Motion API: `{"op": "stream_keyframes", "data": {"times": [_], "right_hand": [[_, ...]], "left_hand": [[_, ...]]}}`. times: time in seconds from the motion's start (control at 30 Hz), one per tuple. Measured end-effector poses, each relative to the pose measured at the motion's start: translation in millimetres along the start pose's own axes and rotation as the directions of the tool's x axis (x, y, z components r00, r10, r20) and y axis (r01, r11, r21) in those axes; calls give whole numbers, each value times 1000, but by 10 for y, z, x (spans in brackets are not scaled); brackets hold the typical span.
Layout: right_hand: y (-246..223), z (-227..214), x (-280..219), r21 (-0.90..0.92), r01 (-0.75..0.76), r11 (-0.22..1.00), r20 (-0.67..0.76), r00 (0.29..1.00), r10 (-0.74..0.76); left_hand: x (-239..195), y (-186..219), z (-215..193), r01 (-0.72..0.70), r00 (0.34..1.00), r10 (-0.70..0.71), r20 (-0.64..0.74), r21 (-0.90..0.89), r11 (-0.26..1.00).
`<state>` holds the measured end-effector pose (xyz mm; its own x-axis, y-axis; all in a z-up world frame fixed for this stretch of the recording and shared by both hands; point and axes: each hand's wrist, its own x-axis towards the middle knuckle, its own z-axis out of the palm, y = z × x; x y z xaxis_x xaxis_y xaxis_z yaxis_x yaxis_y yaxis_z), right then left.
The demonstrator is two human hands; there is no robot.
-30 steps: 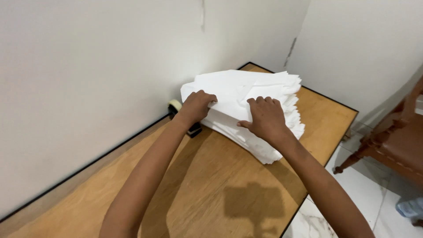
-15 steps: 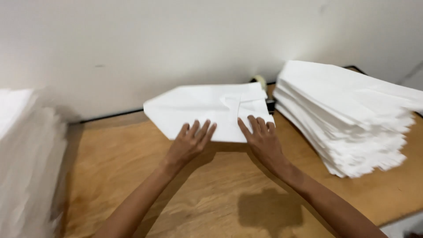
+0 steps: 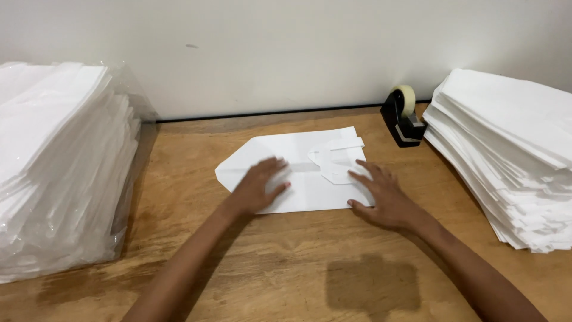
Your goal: Packaging a stack of bags into a plastic sleeve and folding individual bags for organization at a workstation.
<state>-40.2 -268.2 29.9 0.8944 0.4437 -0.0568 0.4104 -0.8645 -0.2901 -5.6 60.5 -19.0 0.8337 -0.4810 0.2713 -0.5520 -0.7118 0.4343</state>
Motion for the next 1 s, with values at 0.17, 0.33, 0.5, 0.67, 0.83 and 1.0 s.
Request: {"op": "stream_keyframes", "data": {"times": [0.17,0.33,0.5,0.67,0.83,1.0], "right_hand": [[-47,-165,-64,26,-264,964,91,961,261],[52,-72,-27,157,-334,929,107,941,320],[202,100,11,579,-374,724,63,907,417],[490,-56,364,708,-64,703,-175,949,263],[740,-287,1242,820,36,571,-273,902,335],[1051,-42,2223,885,64,461,-256,895,365]], "left_hand": [[630,-668,10,271,957,-285,49,197,942],[1029,-1187,239,346,908,-395,141,278,896],[1111,-1450,235,464,877,-470,94,84,882],[867,-1221,-163,476,879,-463,115,-190,858],[389,-590,-634,558,825,-542,159,-373,741],[-30,128,-683,624,774,-499,388,-602,499]]}}
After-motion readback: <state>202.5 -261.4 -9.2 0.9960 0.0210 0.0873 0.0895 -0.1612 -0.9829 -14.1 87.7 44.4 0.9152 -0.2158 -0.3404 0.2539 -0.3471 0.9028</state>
